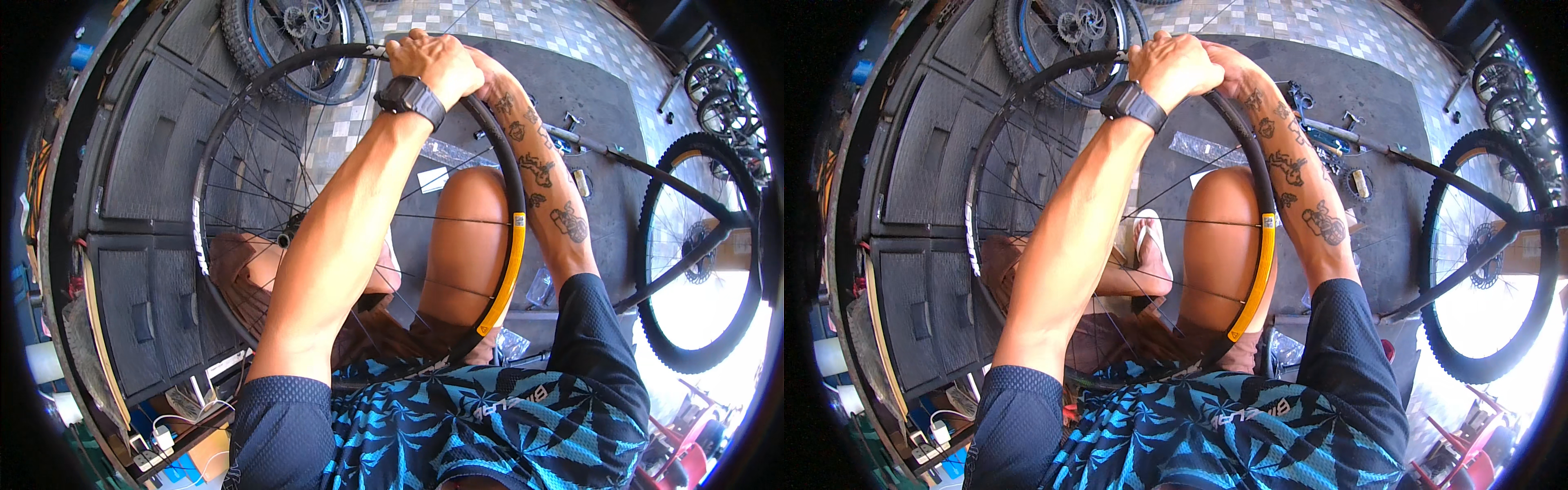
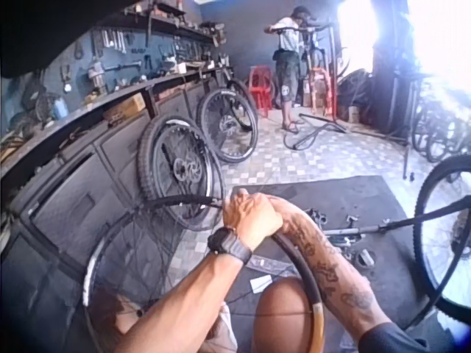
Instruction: The person sits on the floor and laces a bicycle wheel by threading spokes through the rim and hub. They use a red spoke wrench to tighten the nipples and adjust spoke tension.
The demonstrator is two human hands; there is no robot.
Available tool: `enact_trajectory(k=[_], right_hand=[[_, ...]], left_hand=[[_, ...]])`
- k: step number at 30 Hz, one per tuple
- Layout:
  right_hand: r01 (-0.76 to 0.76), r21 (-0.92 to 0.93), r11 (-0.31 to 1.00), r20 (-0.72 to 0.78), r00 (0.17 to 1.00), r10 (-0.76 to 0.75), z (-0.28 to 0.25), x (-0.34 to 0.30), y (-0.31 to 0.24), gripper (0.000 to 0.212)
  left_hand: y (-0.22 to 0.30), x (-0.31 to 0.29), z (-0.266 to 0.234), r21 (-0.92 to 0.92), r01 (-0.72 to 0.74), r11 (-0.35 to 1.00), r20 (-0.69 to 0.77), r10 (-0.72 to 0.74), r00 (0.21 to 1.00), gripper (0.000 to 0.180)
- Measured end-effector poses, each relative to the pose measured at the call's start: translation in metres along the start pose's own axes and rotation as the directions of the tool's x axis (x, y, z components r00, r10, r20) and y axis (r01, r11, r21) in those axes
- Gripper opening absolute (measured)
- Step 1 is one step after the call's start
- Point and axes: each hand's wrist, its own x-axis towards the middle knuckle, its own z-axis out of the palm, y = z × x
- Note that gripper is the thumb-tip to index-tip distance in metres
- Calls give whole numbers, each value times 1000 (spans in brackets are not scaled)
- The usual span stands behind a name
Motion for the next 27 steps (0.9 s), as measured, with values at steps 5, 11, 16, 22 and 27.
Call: enact_trajectory(k=[5, 11, 16, 22, 27], right_hand=[[-54, 119, 991, 9, 999, 54, 6, 0, -5, 16], [-63, -102, 993, -19, 998, 61, -8, 14, -8, 16], [-11, -149, 989, 167, 985, 36, -28, 15, -16, 15], [-40, -236, 971, -38, 999, 32, -21, 5, -16, 16], [48, -290, 956, -230, 966, -119, -2, -9, -5, 21]], left_hand=[[4, 6, 9, -35, 12, 999, -118, -16, 993, 35], [-11, 0, 36, -186, -6, 983, -308, -52, 950, 23], [-10, -3, 42, -186, -139, 973, -499, 28, 866, 16], [-32, 7, -13, -840, -172, 515, -237, -63, 970, 30], [-68, -21, -37, -925, -112, 362, -112, 22, 993, 15]])
